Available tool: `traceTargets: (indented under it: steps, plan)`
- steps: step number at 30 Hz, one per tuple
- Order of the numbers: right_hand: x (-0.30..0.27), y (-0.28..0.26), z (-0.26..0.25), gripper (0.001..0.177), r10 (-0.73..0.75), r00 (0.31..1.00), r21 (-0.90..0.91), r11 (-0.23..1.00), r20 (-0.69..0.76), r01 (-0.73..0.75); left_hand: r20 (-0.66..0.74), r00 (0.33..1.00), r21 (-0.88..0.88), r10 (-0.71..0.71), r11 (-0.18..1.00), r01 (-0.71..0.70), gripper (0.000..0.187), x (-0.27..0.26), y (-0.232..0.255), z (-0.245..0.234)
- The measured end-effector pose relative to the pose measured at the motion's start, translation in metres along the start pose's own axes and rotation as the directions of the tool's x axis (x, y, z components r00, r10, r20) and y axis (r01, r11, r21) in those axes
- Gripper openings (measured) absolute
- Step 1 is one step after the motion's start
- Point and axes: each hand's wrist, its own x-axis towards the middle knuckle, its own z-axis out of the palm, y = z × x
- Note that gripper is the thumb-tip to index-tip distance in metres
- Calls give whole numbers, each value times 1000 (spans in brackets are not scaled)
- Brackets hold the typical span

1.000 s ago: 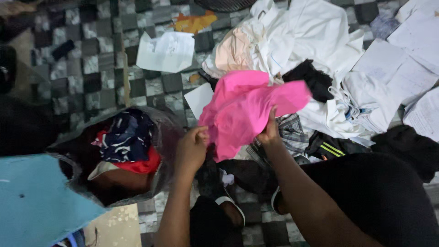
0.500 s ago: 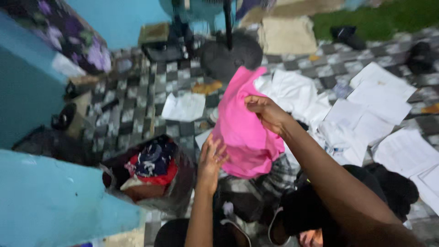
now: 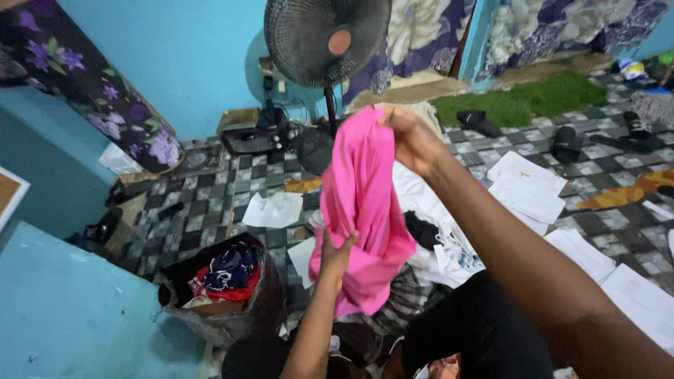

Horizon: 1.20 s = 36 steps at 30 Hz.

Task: The person sorts clothes by picking up individual items from a pile on the floor, including a black shirt, a brown printed shirt, a pink shirt, a white shirt, a plaid shirt, and an orange patterned cloth, and placing them into a black bag.

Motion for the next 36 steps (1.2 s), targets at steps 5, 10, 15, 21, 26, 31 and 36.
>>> traceTargets:
  steps: [5,10,15,21,26,31,36]
  plan:
    - [22,-62,55,16,-105,993,217,972,62,89,172,957,210,233,941,-267,151,-27,16,30]
    - [46,-113,106,18,-156,984,407,907,85,109,-80,988,361,129,928,-92,168,-45,66,51]
    - [48,-189,112,14,-245,955,549,828,167,116,-381,898,458,220,889,-23,166,-13,71,29]
    - [7,-255,80,24,-362,928,440,851,93,288,-69,928,179,365,920,-349,54,95,65,-2]
    - [-23,-228,21,20,-439,875,-450,836,-203,315,59,960,-432,273,874,-222,54,57,160,-43]
    - [-35,-163,-27,51,-113,961,-947,-175,-254,-271,301,905,-632,302,773,-48,52,10,259,-52]
    - [-45,-66,7,115,63,997,-945,327,37,14,229,908,-545,351,819,-179,49,-1,297,-25]
